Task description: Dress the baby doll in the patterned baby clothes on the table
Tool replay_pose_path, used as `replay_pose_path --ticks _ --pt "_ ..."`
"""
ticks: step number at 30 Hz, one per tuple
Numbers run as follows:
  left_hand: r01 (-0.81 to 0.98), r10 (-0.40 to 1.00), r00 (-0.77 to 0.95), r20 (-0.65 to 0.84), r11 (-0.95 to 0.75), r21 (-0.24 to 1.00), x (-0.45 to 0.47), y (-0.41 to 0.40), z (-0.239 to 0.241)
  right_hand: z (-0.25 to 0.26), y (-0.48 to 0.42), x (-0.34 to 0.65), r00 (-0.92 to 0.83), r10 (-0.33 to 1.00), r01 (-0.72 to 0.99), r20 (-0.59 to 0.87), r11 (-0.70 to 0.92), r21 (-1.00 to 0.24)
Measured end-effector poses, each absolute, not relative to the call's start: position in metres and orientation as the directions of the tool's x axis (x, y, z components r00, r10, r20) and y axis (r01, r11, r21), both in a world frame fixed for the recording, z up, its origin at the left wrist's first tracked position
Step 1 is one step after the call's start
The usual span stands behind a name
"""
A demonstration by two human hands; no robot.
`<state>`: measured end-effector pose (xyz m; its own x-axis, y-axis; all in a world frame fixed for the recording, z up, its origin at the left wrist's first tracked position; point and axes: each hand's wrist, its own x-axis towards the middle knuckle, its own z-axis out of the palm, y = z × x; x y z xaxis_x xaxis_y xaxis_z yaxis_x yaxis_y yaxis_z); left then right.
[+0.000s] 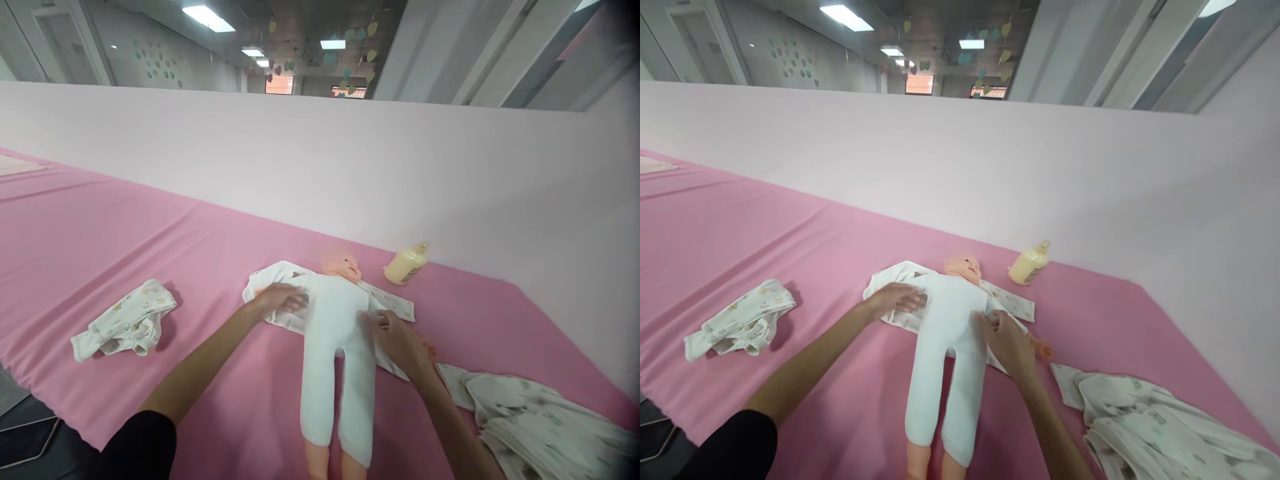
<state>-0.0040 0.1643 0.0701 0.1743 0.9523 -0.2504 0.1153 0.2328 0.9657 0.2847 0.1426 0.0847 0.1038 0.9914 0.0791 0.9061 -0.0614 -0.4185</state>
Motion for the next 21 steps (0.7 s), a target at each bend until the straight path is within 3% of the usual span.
replay_pose_path --ticks 2,3,5,8,14,21 --pt "0.231 0.981 0.003 -0.194 0.188 0.954 -0.037 0.175 0.078 0.099 0.142 0.265 0.07 0.99 0.919 0.124 -0.016 -0.395" --pt "0.298 0.987 -0.078 -0.14 0.157 0.942 -0.052 0.183 0.08 0.105 0.142 0.249 -0.015 0.982 0.909 0.189 0.092 -0.407" --pt "0.438 0.978 -0.205 -0.046 0.133 0.889 -0.075 0.2 0.078 0.113 0.147 0.21 -0.27 0.926 0.856 0.264 0.356 -0.375" --pt "0.601 0.972 -0.233 -0.007 0.15 0.785 -0.091 0.226 0.068 0.111 0.166 0.15 -0.616 0.744 0.697 0.26 0.668 -0.259" --pt "0.751 0.997 -0.081 -0.019 0.074 0.656 -0.091 0.253 0.05 0.081 0.205 0.096 -0.763 0.642 0.643 0.068 0.766 -0.016" --pt "0.736 1.0 0.016 0.011 -0.019 0.677 -0.103 0.244 0.061 0.084 0.214 0.112 -0.79 0.601 0.606 0.124 0.795 0.01"
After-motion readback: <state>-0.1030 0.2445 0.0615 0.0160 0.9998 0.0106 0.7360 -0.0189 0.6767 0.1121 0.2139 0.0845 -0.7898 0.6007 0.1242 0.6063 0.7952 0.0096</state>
